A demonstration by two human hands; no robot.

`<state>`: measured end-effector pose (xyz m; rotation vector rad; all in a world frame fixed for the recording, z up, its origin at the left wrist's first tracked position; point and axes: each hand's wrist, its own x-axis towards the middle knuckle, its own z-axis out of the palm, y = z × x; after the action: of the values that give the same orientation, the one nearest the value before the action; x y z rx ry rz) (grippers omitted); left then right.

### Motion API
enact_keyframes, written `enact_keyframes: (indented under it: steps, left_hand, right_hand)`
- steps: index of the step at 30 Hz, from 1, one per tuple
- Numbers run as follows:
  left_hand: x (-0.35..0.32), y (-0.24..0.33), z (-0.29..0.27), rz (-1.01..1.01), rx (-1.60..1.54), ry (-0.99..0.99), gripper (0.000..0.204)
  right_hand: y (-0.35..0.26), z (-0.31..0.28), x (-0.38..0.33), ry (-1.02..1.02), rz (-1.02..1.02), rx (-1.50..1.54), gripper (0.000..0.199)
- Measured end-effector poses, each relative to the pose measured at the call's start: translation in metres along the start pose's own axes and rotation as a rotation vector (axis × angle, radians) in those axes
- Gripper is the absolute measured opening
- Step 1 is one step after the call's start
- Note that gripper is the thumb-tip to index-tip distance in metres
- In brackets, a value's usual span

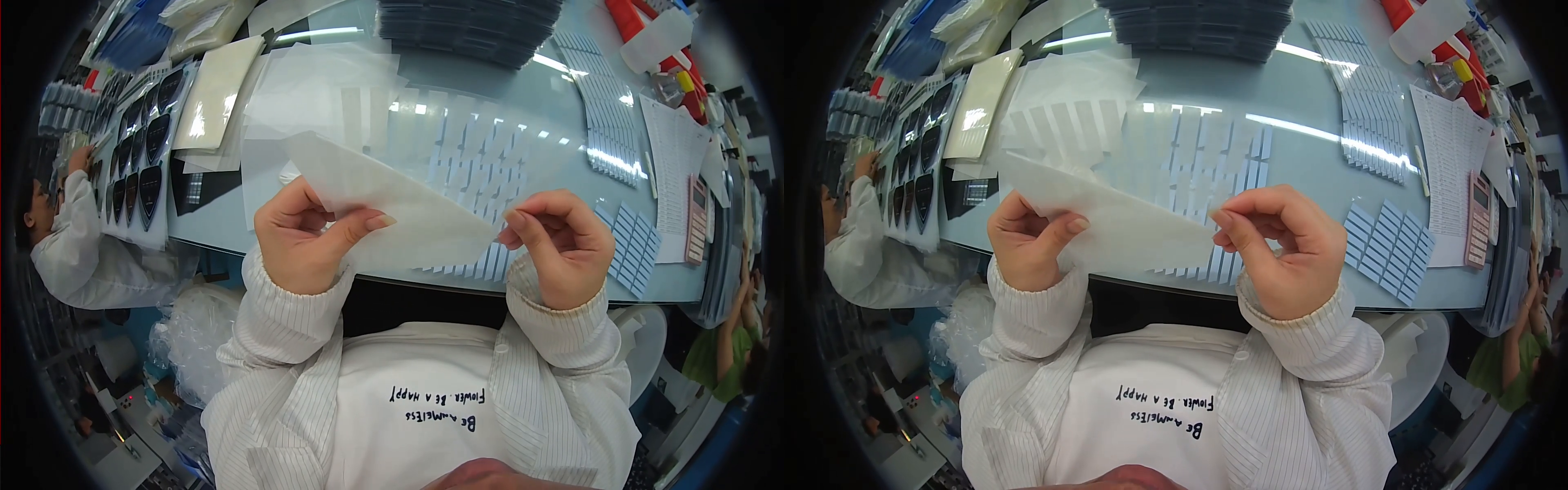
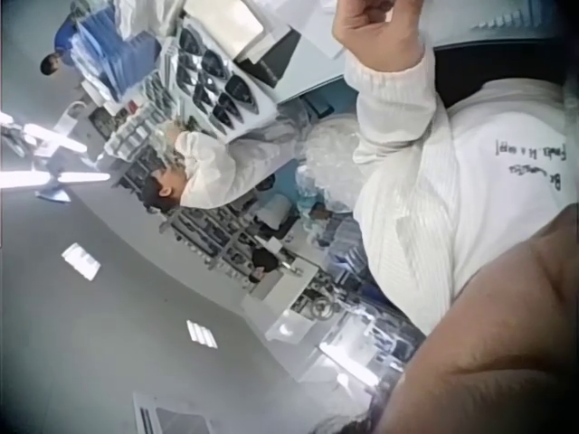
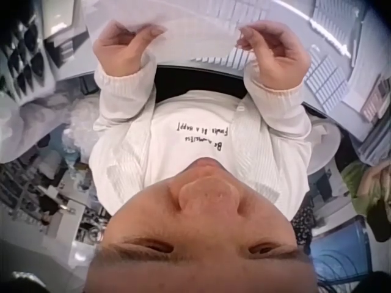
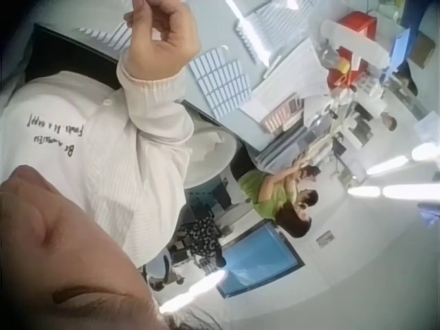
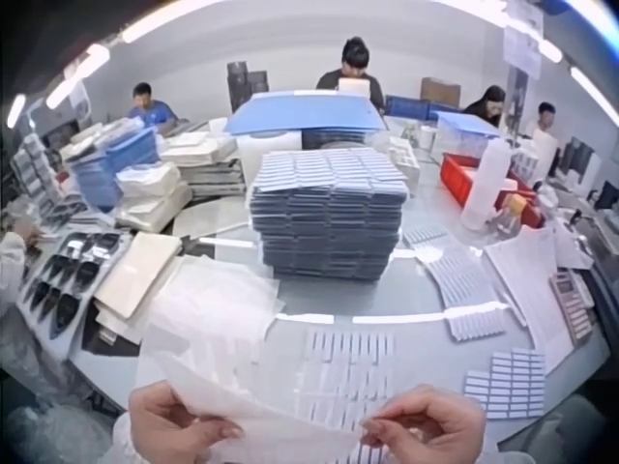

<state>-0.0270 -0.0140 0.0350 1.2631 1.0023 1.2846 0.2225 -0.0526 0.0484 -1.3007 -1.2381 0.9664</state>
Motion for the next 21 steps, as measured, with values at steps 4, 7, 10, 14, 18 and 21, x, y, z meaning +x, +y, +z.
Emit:
enact_keyframes:
  steps: [4, 7, 10, 14, 18, 21]
  left_hand:
    - [0.015, 0.007, -0.010, -0.096, 0.083, -0.062, 0.018]
    - [0.045, 0.000, -0.027, -0.126, 0.217, -0.082, 0.015]
    - [0.097, -0.014, -0.061, 0.010, 0.614, -0.059, 0.012]
    - [0.157, -0.030, -0.100, 0.019, 0.952, 0.045, 0.028]
    - [0.177, -0.047, -0.116, -0.041, 1.375, 0.256, 0.035]
    - [0.165, -0.062, -0.130, 0.398, 1.393, 0.318, 0.039]
  right_hand:
    - [0.006, -0.010, 0.011, 0.086, -0.142, -0.073, 0.009]
    - [0.015, -0.024, 0.024, 0.289, -0.224, -0.057, 0.008]
    - [0.023, -0.039, 0.035, 0.428, -0.324, -0.092, 0.006]
    - [0.020, -0.048, 0.033, 0.576, -0.382, -0.167, 0.007]
    - [0.025, -0.050, 0.031, 0.511, -0.356, -0.083, 0.007]
    - [0.025, -0.048, 0.030, 0.464, -0.320, -0.063, 0.008]
